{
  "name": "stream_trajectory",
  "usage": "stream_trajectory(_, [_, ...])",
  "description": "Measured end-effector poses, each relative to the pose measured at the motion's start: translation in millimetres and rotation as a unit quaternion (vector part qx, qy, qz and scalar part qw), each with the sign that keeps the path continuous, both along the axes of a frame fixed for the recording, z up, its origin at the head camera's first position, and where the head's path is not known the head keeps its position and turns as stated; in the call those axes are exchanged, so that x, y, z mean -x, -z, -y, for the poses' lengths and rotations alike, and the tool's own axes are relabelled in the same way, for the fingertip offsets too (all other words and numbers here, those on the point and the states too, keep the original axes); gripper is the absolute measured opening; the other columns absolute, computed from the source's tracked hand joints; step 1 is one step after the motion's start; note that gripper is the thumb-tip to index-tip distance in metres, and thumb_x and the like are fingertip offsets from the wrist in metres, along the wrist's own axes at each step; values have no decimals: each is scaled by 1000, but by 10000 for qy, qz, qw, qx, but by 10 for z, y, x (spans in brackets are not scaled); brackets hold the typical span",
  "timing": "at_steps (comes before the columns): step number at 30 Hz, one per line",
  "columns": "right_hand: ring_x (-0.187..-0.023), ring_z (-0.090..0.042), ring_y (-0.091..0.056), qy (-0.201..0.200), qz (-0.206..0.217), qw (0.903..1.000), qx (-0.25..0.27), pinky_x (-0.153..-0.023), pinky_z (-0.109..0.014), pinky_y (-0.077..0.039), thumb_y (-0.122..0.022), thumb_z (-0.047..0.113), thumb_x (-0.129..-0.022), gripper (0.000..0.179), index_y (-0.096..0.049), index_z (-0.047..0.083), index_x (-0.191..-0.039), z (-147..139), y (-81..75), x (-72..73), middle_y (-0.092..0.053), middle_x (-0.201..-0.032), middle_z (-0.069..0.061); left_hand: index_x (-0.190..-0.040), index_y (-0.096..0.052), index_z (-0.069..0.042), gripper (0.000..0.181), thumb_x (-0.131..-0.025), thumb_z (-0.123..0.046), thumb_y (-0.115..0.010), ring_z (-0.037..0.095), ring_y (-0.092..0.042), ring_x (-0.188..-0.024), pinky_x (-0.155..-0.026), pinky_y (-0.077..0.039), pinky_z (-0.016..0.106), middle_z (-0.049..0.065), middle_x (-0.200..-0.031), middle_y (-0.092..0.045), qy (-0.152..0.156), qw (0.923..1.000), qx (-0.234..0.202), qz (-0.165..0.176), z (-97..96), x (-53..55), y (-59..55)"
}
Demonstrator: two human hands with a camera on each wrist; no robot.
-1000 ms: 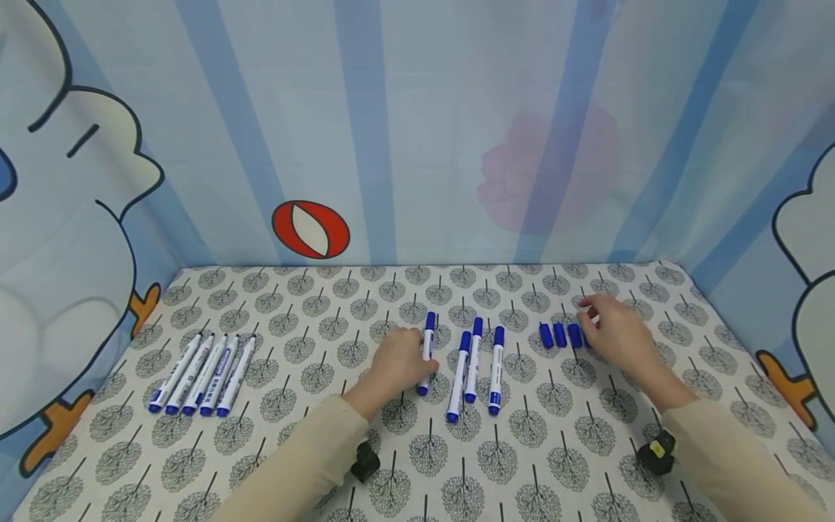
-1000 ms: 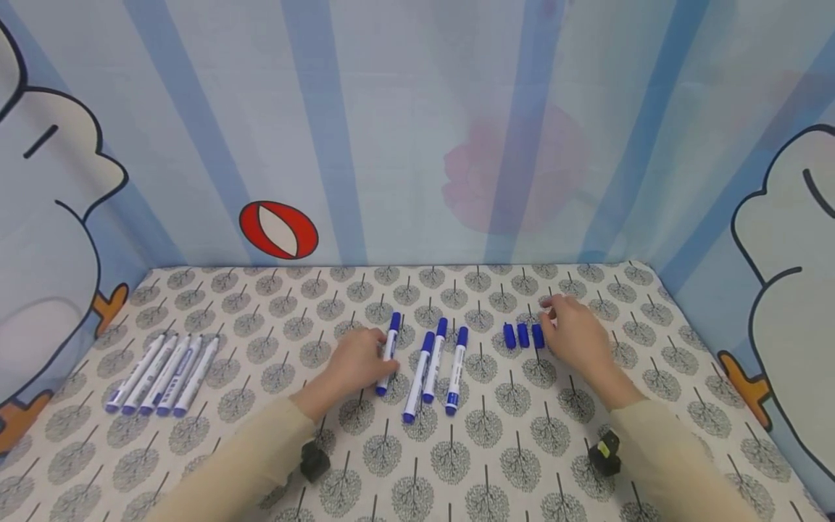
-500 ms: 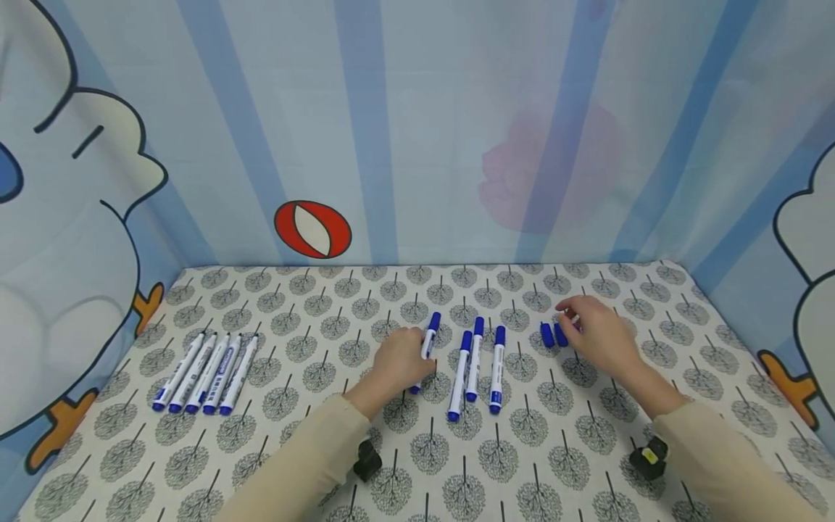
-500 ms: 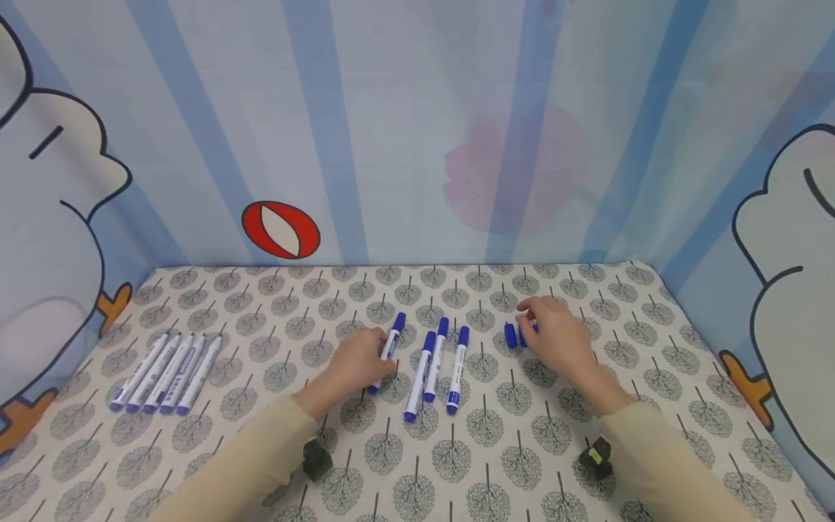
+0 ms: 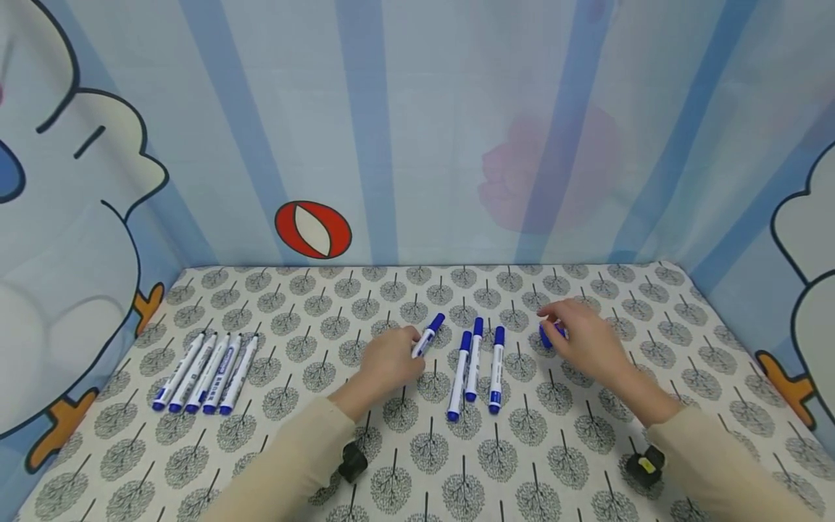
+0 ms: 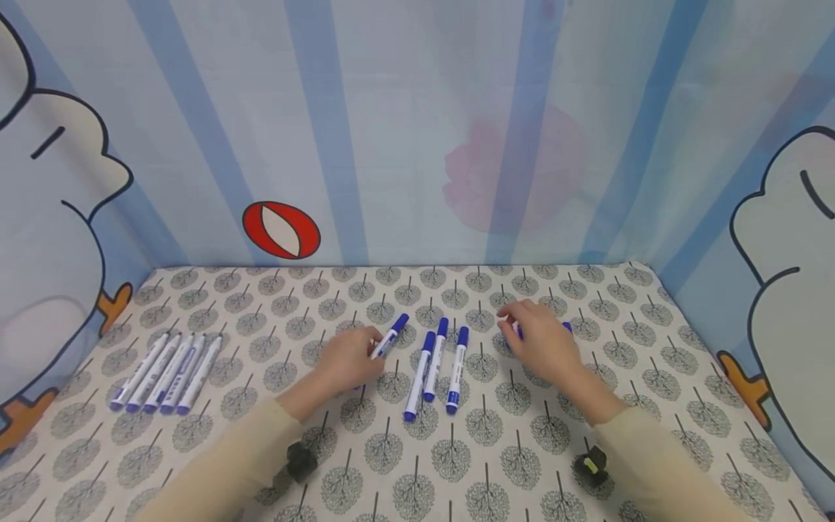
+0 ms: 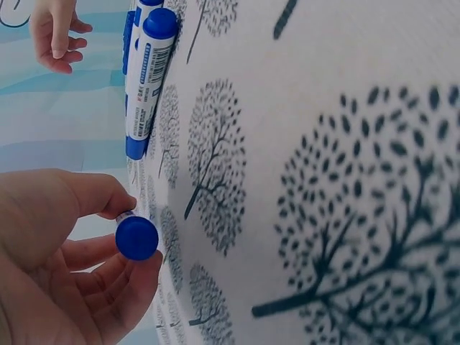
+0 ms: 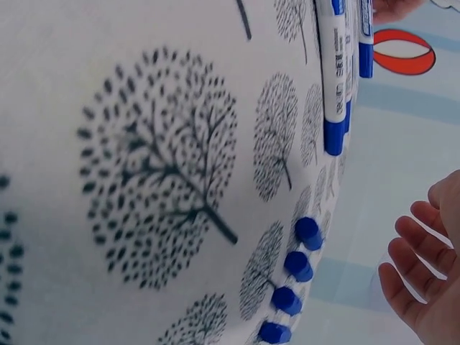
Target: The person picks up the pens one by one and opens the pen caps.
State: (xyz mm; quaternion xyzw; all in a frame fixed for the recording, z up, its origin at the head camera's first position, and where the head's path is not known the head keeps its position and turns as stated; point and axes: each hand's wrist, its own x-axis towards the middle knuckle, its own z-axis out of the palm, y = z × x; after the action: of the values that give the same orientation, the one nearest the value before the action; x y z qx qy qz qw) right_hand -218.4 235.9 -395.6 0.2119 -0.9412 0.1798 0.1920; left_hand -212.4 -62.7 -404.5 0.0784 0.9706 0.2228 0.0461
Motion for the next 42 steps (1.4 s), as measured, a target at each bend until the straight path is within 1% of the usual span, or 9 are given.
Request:
stream_trajectory(6, [-72, -15, -55, -329, -63, 9994, -44, -58, -26, -46, -59, 16, -88, 18, -64, 7, -103, 97, -29, -43, -62, -86, -1, -100, -63, -11, 22, -79, -16, -66, 13, -48, -47, -39, -40, 25, -2, -63, -54, 140, 9999, 50, -36, 58, -24, -89])
stream_trajectory(9, [-75, -16, -58, -460, -60, 9989, -15, -62, -28, -49, -60, 17, -88, 19, -63, 7, -103, 135, -33, -59, -64, -90, -2, -98, -64, -12, 20, -78, -17, -67, 12, -49, -45, -36, -40, 24, -3, -64, -54, 225, 9996, 69, -136, 91, -35, -128])
stream_trajectory(12, [-78, -18, -60, -570, -109, 9983, 3, -65, -30, -50, -61, 17, -87, 19, -63, 7, -103, 181, -56, -86, -65, -95, -4, -98, -64, -12, 21, -77, -16, -67, 11, -49, -46, -37, -40, 24, -3, -67, -55, 348, 9991, 43, -238, 125, -37, -140])
stream_trajectory(17, [-81, -19, -61, -856, -424, 9954, 42, -66, -31, -52, -64, 15, -84, 19, -64, 7, -102, 252, -74, -111, -66, -97, -4, -97, -65, -13, 20, -77, -14, -66, 10, -48, -50, -40, -40, 23, -3, -71, -55, 518, 9979, 39, -394, 169, -63, -181])
stream_trajectory(23, [-88, -20, -62, -1267, -788, 9888, 39, -74, -35, -52, -66, 12, -81, 22, -63, 7, -102, 336, -91, -117, -66, -97, -4, -97, -66, -13, 22, -75, -11, -67, 10, -48, -54, -41, -40, 22, -2, -75, -56, 618, 9960, 79, -632, 185, -117, -272])
stream_trajectory(25, [-89, -20, -61, -1316, -830, 9878, 11, -76, -36, -52, -66, 12, -80, 23, -63, 7, -103, 363, -99, -124, -66, -97, -4, -98, -67, -14, 23, -75, -10, -67, 10, -48, -54, -42, -40, 22, -2, -76, -56, 645, 9956, 82, -675, 186, -139, -304])
stream_trajectory(29, [-91, -20, -61, -1308, -842, 9878, -52, -76, -36, -52, -66, 15, -81, 25, -63, 8, -105, 405, -117, -146, -65, -99, -4, -99, -67, -14, 23, -76, -11, -68, 9, -48, -56, -42, -40, 21, -3, -77, -57, 782, 9939, 113, -774, 194, -174, -341])
stream_trajectory(35, [-97, -21, -59, -1339, -828, 9874, -183, -79, -37, -51, -66, 20, -82, 30, -62, 11, -111, 482, -153, -200, -64, -105, -4, -97, -68, -17, 22, -76, -10, -67, 8, -47, -56, -41, -39, 20, -4, -77, -58, 931, 9898, 233, -1057, 213, -226, -382])
stream_trajectory(42, [-101, -22, -58, -1538, -917, 9835, -267, -79, -36, -52, -63, 25, -84, 32, -62, 13, -114, 579, -183, -264, -63, -108, -5, -95, -69, -18, 21, -76, -10, -68, 6, -47, -59, -43, -38, 19, -6, -76, -58, 1171, 9836, 356, -1326, 243, -273, -412])
